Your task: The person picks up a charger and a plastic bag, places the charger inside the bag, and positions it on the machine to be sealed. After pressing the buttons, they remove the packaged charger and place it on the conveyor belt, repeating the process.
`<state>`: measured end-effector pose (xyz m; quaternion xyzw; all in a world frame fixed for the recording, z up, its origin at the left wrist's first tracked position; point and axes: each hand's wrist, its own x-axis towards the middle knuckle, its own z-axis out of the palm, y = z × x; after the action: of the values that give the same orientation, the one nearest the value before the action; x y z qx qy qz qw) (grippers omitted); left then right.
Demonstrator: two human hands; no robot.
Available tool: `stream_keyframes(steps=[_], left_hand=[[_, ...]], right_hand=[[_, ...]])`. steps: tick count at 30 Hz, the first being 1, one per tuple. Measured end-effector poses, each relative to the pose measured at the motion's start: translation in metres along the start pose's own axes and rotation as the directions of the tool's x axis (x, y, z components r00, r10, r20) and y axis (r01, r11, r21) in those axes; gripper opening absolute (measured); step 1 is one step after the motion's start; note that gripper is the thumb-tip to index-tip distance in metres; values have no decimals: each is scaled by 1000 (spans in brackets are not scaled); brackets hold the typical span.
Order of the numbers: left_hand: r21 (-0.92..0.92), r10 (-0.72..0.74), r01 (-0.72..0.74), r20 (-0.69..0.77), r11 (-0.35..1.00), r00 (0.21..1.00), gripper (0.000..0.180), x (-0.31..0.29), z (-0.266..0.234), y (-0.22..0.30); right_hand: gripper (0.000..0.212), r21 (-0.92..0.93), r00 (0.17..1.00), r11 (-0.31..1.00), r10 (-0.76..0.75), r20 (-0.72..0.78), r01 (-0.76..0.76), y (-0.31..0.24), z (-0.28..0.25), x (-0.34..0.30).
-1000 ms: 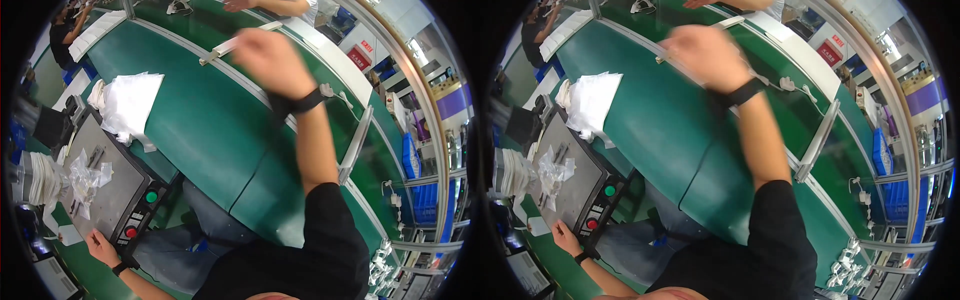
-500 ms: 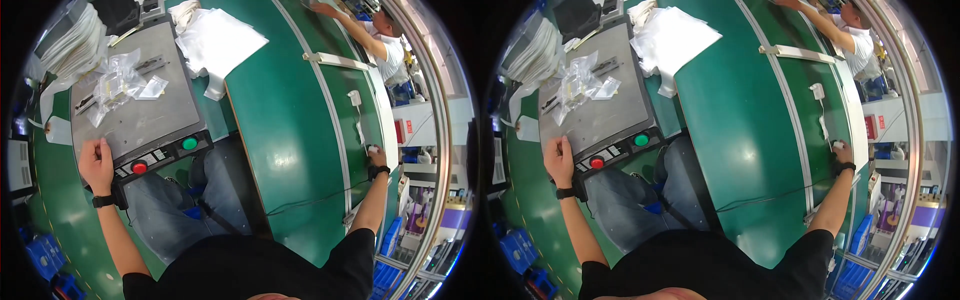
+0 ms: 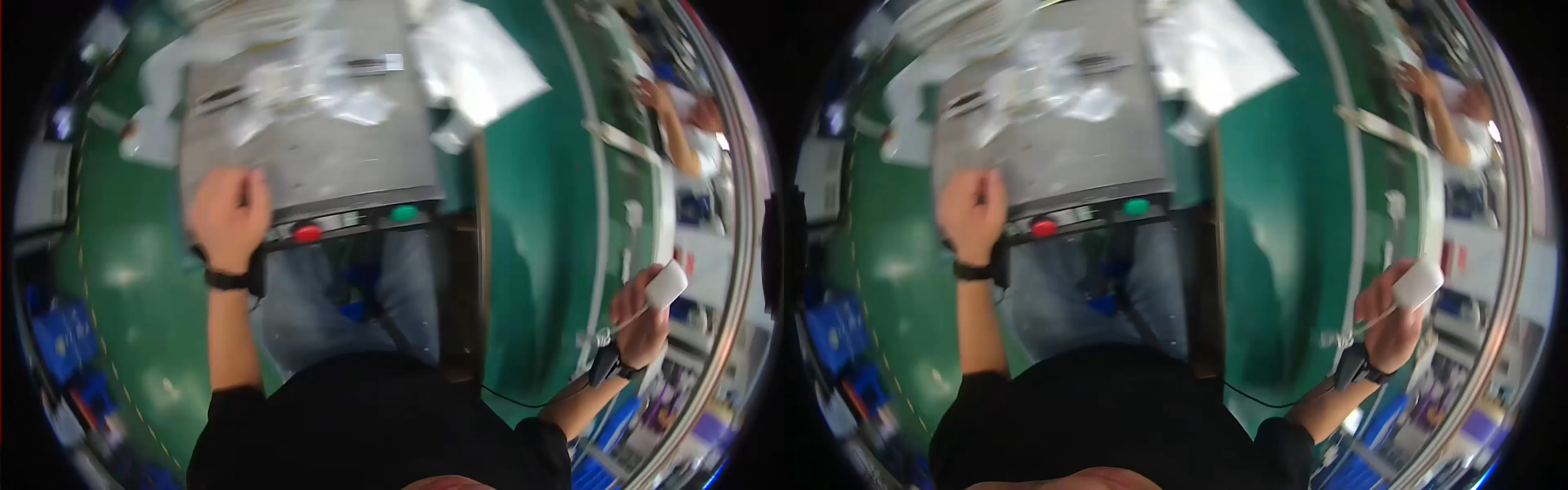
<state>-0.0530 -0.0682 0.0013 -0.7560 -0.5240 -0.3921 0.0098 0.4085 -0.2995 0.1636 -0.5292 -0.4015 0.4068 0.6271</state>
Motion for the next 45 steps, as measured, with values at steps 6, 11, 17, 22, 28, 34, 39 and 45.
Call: stream_keyframes(steps=[6,11,17,22,28,34,39,45], left_hand=[[-136,-28,22,-43,990,999,19,-8,6,13],[-209,-1,-6,-36,978,999,21,-16,10,18],[-238,14,-17,-14,971,1000,22,-21,10,22],[-208,22,-27,-27,978,999,22,-21,5,22],[-280,88,-113,-100,953,991,18,-14,8,20],[-579,-85,-21,-156,815,984,19,-48,-19,-4],[-795,-176,241,171,557,969,13,-80,18,14],[-737,-154,310,274,601,949,10,-62,23,-41]], right_hand=[[39,-252,759,944,323,566,-214,103,158,85],[24,-284,870,955,210,447,-84,157,260,145],[31,-816,829,182,-244,504,549,167,319,152],[36,-904,902,79,-146,407,421,179,349,142],[39,-850,864,155,-98,493,503,155,324,168],[33,-718,760,337,-506,408,609,152,269,138],[20,-114,994,993,26,-102,-37,231,139,45],[29,-617,862,648,-128,491,447,118,201,85]])
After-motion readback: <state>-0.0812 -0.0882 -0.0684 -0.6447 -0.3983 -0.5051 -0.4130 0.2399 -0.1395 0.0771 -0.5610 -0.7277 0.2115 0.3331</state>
